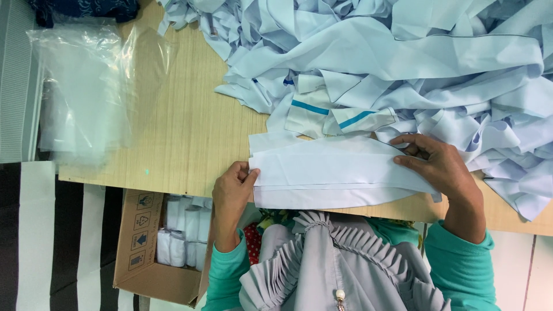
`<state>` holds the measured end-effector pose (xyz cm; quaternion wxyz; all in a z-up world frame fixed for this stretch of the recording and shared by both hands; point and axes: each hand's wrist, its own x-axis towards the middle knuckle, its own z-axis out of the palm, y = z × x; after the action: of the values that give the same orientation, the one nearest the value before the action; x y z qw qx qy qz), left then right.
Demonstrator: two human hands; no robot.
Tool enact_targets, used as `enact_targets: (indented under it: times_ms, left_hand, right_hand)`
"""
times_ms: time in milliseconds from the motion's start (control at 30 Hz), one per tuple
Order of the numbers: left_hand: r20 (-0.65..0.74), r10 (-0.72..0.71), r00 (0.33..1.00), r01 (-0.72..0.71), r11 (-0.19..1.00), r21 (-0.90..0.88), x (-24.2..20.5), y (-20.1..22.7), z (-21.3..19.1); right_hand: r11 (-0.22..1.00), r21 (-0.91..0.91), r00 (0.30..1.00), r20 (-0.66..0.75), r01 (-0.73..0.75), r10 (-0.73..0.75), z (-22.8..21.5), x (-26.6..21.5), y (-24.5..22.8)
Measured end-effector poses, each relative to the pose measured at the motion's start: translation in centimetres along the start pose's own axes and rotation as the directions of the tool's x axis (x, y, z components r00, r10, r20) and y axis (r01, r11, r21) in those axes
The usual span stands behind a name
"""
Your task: The person folds individual strips of white fabric by hand, rolls them into bundles, and places them into plastic bags before storing the bags in a cardboard box.
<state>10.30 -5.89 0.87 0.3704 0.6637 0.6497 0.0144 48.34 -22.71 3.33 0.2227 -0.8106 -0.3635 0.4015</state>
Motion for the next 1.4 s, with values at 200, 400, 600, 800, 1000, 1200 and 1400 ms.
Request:
enact_targets:
  times_ms: [200,400,600,800,1000,1200,1400]
  left_hand:
    - [0.027,-0.014,1.0,0.015,0.998,-0.054,0.4,-0.2,-0.5]
    - [0.048,-0.045,0.998,0.048,0.997,-0.064,0.1,0.8,-1.0]
    - [0.03,-0.045,0.999,0.049,0.988,-0.149,0.0,0.6,-0.7]
    - [0.018,-0.063,0.998,0.065,0.986,-0.156,-0.2,0.7,-0.6]
    - [0.004,-0.03,1.0,0.031,0.987,-0.156,0.1,0.1,-0.4]
    - [0.004,-0.037,0.999,0.037,0.985,-0.171,-0.3,1.0,-0.6]
    - [0.005,-0.033,0.999,0.033,0.984,-0.173,-0.5,1.2,-0.7]
  right_hand:
    - [0.999,-0.011,0.998,0.049,-0.032,0.032,-0.8,-0.4,-0.3]
    - [0.999,-0.017,0.988,0.146,-0.043,0.045,-2.8,-0.3,2.3]
    - [0.995,0.045,0.995,0.052,0.084,-0.086,-4.1,-0.2,3.7]
    - [0.991,0.047,0.992,0.012,0.123,-0.124,-4.0,0.1,4.4]
    - [0.992,-0.029,0.992,-0.039,0.121,-0.122,-3.5,-0.1,5.1]
    - [0.98,-0.058,0.975,-0.11,0.189,-0.195,-2.7,-0.7,5.1]
    - [0.985,-0.122,0.958,-0.244,0.122,-0.149,-0.7,-2.3,4.2]
